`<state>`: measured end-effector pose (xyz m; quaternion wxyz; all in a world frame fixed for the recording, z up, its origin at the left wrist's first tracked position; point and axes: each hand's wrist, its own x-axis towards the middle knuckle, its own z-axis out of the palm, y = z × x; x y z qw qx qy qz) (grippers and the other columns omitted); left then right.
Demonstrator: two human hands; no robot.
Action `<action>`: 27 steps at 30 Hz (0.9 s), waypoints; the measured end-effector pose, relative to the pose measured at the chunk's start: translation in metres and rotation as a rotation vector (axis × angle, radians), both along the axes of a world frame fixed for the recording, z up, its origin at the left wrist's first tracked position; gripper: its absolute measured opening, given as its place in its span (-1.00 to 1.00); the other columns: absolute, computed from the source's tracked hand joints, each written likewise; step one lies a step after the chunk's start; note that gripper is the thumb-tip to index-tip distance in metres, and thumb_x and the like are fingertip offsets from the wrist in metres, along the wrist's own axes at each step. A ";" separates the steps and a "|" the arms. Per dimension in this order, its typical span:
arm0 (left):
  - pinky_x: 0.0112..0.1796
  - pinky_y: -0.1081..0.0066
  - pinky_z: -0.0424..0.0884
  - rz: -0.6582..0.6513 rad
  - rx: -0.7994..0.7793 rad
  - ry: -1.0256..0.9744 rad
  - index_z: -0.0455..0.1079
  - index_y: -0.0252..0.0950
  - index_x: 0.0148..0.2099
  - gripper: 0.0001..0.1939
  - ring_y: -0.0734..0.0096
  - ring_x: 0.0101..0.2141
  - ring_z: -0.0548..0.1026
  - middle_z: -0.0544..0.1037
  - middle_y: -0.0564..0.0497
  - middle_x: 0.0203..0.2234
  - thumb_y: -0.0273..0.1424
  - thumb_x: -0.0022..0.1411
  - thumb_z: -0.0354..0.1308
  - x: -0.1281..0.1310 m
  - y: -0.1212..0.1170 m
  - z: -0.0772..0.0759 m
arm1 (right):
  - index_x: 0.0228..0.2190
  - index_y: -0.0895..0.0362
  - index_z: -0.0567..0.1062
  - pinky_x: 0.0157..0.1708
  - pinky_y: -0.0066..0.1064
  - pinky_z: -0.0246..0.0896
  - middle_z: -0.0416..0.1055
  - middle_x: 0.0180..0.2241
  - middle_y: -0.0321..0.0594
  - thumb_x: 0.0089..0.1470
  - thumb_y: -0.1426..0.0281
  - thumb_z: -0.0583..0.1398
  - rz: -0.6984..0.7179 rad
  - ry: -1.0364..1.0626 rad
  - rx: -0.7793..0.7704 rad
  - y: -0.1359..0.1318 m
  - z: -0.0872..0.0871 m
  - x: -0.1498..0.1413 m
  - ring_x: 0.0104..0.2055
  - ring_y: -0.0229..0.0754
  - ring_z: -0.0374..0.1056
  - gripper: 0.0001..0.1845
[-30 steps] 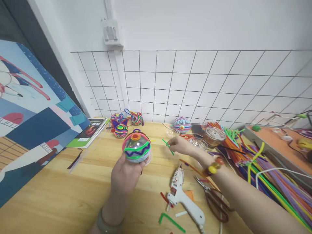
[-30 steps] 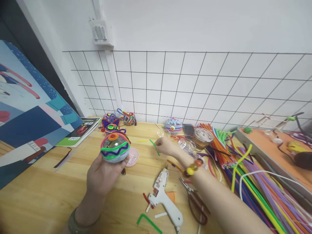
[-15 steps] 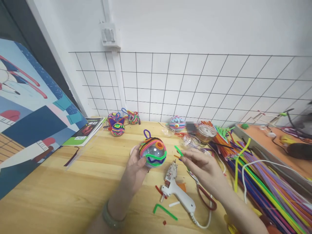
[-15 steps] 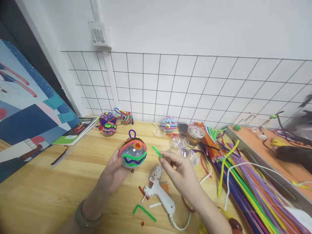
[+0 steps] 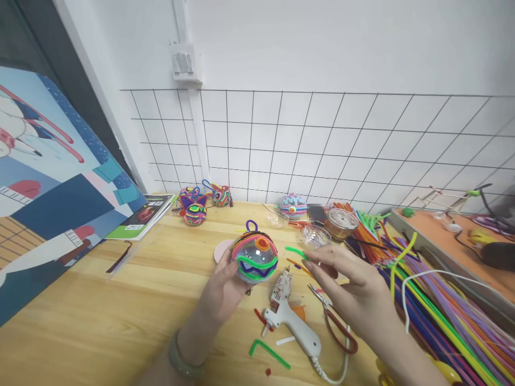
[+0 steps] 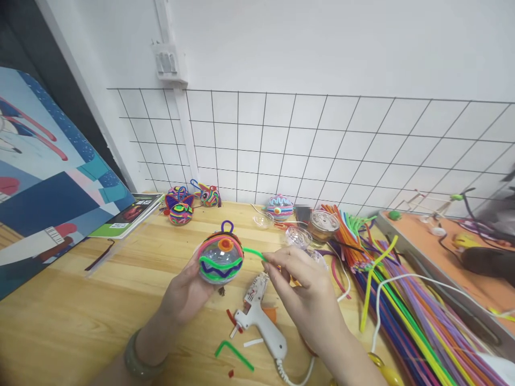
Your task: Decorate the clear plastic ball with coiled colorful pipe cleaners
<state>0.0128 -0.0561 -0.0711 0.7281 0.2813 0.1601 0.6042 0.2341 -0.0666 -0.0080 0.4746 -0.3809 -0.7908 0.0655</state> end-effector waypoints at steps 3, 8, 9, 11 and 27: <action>0.02 0.04 0.31 -0.010 0.003 0.002 0.36 -0.19 0.06 -0.57 0.07 0.03 0.41 0.48 -0.12 0.02 -0.35 0.12 0.23 0.001 -0.001 0.001 | -0.21 0.05 0.53 -0.50 -0.41 0.28 0.45 -0.39 -0.23 0.16 0.52 0.17 0.039 -0.001 0.029 -0.002 0.001 0.001 -0.42 -0.24 0.34 -0.80; -0.04 0.21 0.38 -0.011 0.069 0.042 0.36 -0.19 0.08 -0.54 0.14 0.00 0.43 0.49 -0.10 0.01 -0.35 0.11 0.26 0.006 -0.003 0.005 | -0.14 0.07 0.49 -0.41 -0.41 0.32 0.43 -0.35 -0.21 0.17 0.59 0.13 0.106 -0.070 0.059 -0.007 0.004 -0.002 -0.36 -0.25 0.38 -0.73; -0.04 0.23 0.38 -0.006 0.090 0.064 0.35 -0.21 0.09 -0.52 0.13 0.01 0.43 0.48 -0.12 0.01 -0.35 0.10 0.27 0.007 -0.004 0.006 | -0.12 0.07 0.48 -0.41 -0.42 0.32 0.42 -0.34 -0.21 0.18 0.59 0.12 0.111 -0.094 0.058 -0.008 0.004 -0.002 -0.36 -0.26 0.37 -0.72; -0.06 0.27 0.39 0.016 0.110 0.118 0.32 -0.24 0.11 -0.46 0.12 0.01 0.42 0.46 -0.16 0.02 -0.35 0.07 0.30 0.010 -0.005 0.005 | -0.09 0.06 0.47 -0.43 -0.43 0.31 0.41 -0.34 -0.21 0.20 0.58 0.10 0.113 -0.131 0.059 -0.010 0.004 -0.003 -0.36 -0.26 0.37 -0.70; -0.01 0.18 0.35 0.163 0.123 0.265 0.35 -0.20 0.08 -0.36 0.04 -0.01 0.44 0.46 -0.16 0.03 -0.37 -0.08 0.41 0.015 -0.005 -0.004 | -0.05 0.19 0.41 -0.48 -0.36 0.27 0.40 -0.39 -0.15 0.20 0.56 0.10 0.061 -0.328 0.169 -0.026 0.000 -0.013 -0.42 -0.21 0.31 -0.72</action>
